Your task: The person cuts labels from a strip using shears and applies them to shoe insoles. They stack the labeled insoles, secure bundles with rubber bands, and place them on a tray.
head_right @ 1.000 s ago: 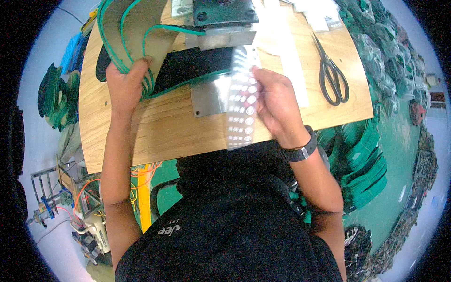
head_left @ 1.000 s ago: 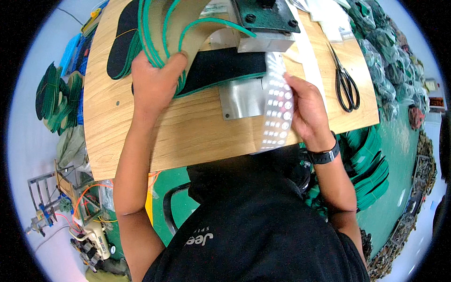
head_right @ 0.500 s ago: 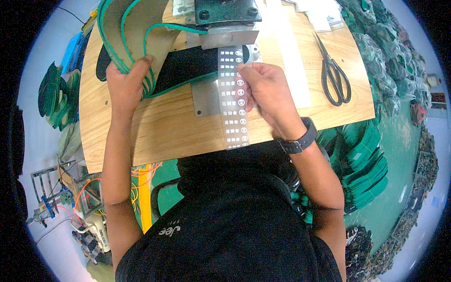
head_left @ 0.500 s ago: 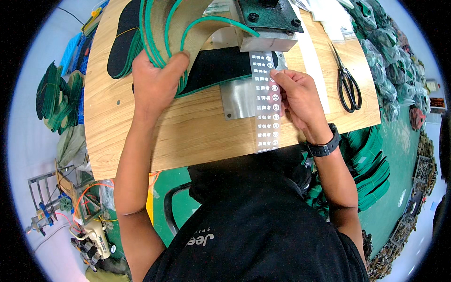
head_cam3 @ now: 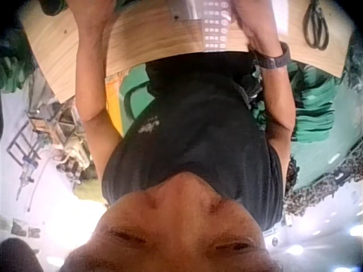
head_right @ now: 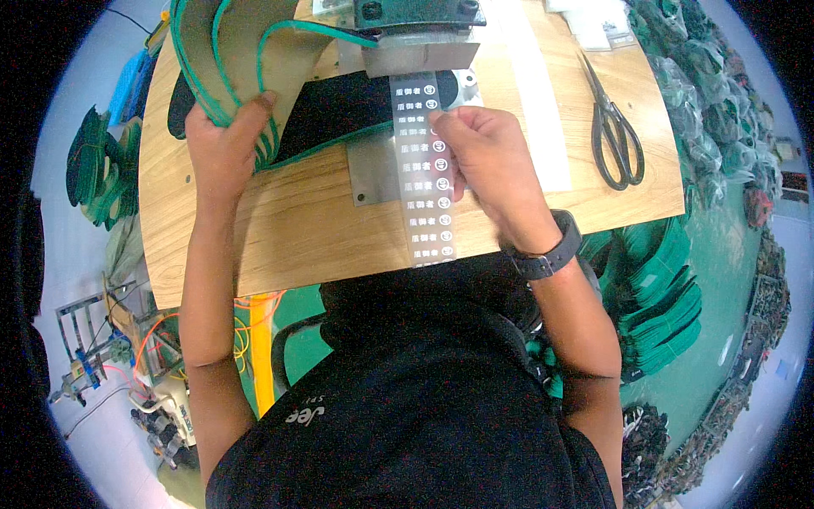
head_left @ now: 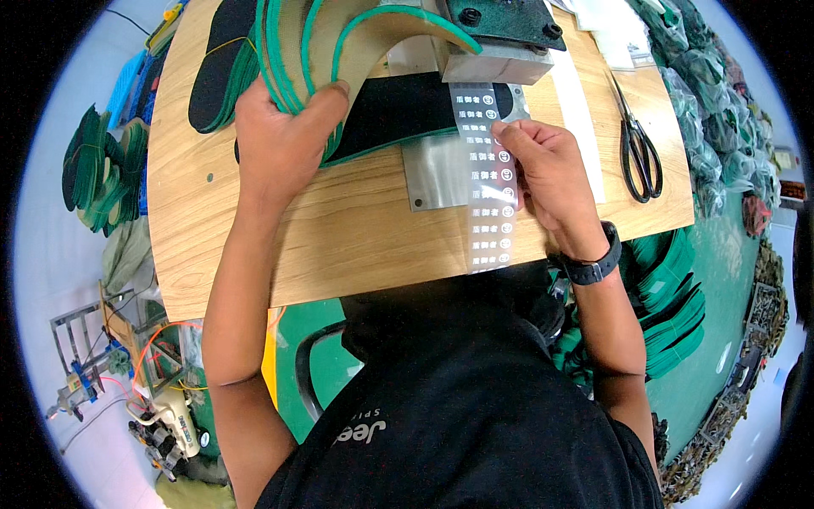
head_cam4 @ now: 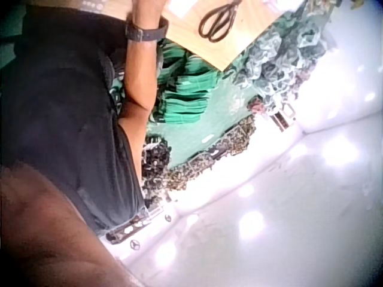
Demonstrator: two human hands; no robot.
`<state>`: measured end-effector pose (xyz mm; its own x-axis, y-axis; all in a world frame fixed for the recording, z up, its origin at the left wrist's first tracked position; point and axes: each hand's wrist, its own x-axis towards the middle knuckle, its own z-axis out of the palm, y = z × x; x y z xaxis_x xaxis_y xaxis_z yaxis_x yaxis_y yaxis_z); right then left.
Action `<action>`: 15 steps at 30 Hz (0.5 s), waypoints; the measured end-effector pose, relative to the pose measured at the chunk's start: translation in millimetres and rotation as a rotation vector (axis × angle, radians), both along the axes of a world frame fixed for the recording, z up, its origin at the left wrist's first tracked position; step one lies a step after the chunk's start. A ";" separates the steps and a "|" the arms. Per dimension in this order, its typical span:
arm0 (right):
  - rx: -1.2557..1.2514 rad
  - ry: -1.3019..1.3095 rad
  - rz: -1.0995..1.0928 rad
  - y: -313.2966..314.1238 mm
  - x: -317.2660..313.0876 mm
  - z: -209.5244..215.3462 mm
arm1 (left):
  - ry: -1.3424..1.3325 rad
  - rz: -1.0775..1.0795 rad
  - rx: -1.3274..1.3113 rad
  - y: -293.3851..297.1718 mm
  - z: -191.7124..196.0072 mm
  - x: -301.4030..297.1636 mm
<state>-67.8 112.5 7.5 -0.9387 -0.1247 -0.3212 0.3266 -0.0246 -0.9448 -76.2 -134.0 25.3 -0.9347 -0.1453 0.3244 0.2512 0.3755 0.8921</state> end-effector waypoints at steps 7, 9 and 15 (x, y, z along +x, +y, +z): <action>0.041 -0.037 0.052 2.3 -1.8 5.1 | -0.033 0.082 -0.027 6.7 3.5 5.2; 0.046 -0.036 0.054 0.7 -0.5 5.7 | 0.011 0.095 -0.090 8.0 1.5 5.0; 0.018 -0.030 0.064 0.4 -1.9 4.8 | -0.159 -0.028 -0.296 11.4 6.3 5.4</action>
